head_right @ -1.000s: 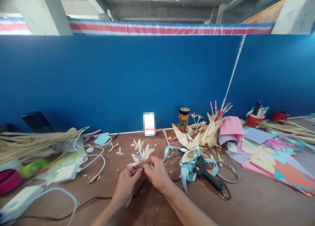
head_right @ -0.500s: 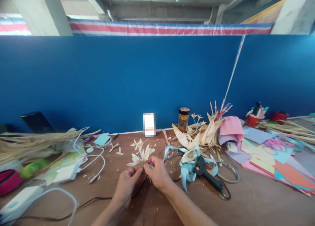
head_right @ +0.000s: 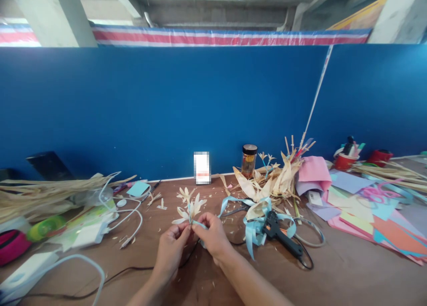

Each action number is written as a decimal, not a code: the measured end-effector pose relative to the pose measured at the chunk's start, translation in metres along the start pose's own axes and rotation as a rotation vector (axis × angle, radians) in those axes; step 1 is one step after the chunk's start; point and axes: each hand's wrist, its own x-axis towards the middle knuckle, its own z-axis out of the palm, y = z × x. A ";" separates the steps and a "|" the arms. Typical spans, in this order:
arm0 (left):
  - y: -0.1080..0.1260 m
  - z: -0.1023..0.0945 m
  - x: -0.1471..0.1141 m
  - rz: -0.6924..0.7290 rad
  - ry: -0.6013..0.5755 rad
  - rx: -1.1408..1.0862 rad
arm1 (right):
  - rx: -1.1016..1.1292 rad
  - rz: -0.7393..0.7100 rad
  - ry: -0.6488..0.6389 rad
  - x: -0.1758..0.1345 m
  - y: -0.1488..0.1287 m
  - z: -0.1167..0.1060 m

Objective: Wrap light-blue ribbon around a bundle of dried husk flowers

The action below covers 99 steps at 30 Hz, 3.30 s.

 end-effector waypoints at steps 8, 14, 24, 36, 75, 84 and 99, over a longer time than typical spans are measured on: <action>-0.001 0.001 -0.001 0.015 -0.003 -0.010 | 0.021 0.060 -0.031 0.003 -0.003 -0.004; 0.001 0.001 -0.002 0.027 0.007 0.009 | -0.230 -0.154 0.004 0.006 0.005 -0.008; 0.003 0.002 -0.003 -0.023 0.016 -0.022 | -0.392 -0.258 0.032 -0.002 -0.001 -0.004; 0.003 0.003 -0.007 0.133 0.024 0.128 | -0.394 -0.239 0.098 -0.009 0.001 0.004; 0.008 0.001 -0.006 0.243 0.057 0.433 | -0.503 -0.269 0.151 -0.012 0.003 0.011; 0.008 0.000 -0.011 0.495 -0.024 0.640 | -0.473 -0.277 0.192 -0.010 0.001 0.007; 0.015 0.000 -0.007 0.288 -0.095 0.431 | -0.442 -0.228 0.151 -0.008 -0.005 0.003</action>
